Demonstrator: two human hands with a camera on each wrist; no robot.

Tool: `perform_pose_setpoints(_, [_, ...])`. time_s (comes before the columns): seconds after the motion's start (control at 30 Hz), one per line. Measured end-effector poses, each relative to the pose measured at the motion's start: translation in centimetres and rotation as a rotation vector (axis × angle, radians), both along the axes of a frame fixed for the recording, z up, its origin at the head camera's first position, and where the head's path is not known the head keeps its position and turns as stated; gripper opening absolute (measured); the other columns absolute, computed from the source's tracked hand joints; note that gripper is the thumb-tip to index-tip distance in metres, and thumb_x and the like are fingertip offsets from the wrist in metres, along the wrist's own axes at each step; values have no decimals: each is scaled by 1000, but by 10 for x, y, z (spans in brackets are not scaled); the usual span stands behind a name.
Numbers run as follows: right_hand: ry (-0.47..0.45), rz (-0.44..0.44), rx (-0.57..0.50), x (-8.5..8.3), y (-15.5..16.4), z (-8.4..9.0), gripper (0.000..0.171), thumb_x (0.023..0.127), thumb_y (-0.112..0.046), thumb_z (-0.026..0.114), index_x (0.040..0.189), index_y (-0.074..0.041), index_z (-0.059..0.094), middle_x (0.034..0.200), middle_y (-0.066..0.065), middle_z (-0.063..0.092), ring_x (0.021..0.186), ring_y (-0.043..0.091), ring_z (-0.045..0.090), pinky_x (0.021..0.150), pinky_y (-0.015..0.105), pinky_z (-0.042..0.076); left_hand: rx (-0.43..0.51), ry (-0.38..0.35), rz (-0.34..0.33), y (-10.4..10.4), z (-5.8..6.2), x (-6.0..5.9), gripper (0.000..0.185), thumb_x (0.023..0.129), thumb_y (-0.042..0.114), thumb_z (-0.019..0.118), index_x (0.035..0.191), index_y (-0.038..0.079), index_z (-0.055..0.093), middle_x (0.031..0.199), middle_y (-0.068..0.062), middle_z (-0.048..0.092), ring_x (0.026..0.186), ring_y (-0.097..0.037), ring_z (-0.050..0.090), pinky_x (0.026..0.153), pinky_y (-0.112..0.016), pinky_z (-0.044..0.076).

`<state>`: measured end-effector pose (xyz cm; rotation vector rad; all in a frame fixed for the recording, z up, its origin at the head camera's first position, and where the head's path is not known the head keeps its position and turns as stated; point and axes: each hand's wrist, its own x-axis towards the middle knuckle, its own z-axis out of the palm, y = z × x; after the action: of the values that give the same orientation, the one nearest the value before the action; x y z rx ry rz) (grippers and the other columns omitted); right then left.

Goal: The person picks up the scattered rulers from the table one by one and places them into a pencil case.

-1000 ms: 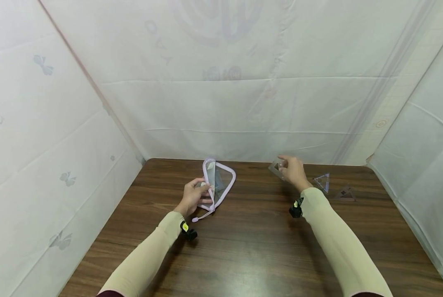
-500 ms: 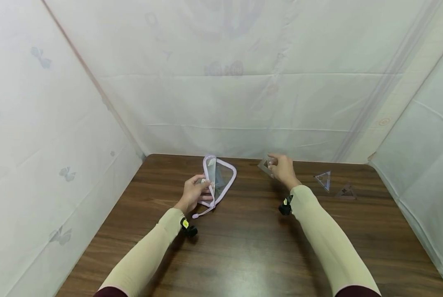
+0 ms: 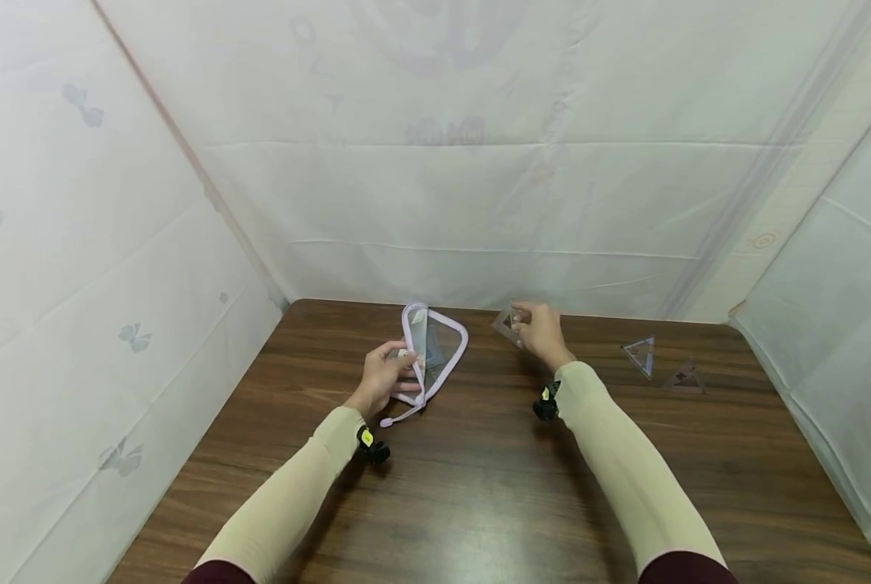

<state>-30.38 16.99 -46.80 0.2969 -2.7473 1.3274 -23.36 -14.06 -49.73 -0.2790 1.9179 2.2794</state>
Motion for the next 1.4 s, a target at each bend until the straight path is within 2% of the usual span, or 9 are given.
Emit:
perform_pose_setpoints(0.17, [-29, 8, -18, 0, -8, -1, 45, 95, 7, 67, 139, 1, 61, 112, 24, 71, 57, 16, 64, 51, 26, 57, 1, 6, -7, 1, -2, 0, 35, 100, 3, 65, 133, -5, 55, 113, -32, 70, 76, -27, 74, 72, -53, 65])
perform_pose_setpoints(0.4, [-46, 17, -33, -1, -19, -1, 45, 95, 7, 67, 139, 1, 61, 112, 23, 71, 56, 15, 63, 50, 24, 55, 1, 8, 29, 4, -5, 1, 29, 98, 2, 68, 125, -2, 60, 101, -25, 74, 69, -23, 72, 64, -46, 66])
perform_pose_setpoints(0.67, [-60, 17, -43, -6, -30, -5, 44, 95, 5, 69, 138, -2, 63, 109, 20, 73, 56, 14, 62, 49, 23, 55, 7, 17, 31, 5, -6, 2, 26, 98, 1, 68, 122, -1, 61, 93, -18, 75, 68, -23, 73, 63, -46, 66])
perform_pose_setpoints(1.03, [-52, 45, -56, -9, -46, -6, 42, 95, 4, 70, 136, -3, 65, 104, 17, 73, 54, 13, 61, 49, 23, 54, -1, 14, 27, 5, -5, 1, 27, 97, 1, 68, 123, -2, 61, 97, -21, 75, 70, -23, 73, 67, -48, 66])
perform_pose_setpoints(1.4, [-55, 55, -41, -10, -59, -6, 39, 93, 3, 72, 132, -4, 68, 104, 17, 75, 53, 12, 62, 48, 22, 55, 5, 12, 35, 6, -4, 3, 25, 97, 0, 68, 121, -1, 62, 91, -17, 75, 68, -22, 73, 64, -47, 66])
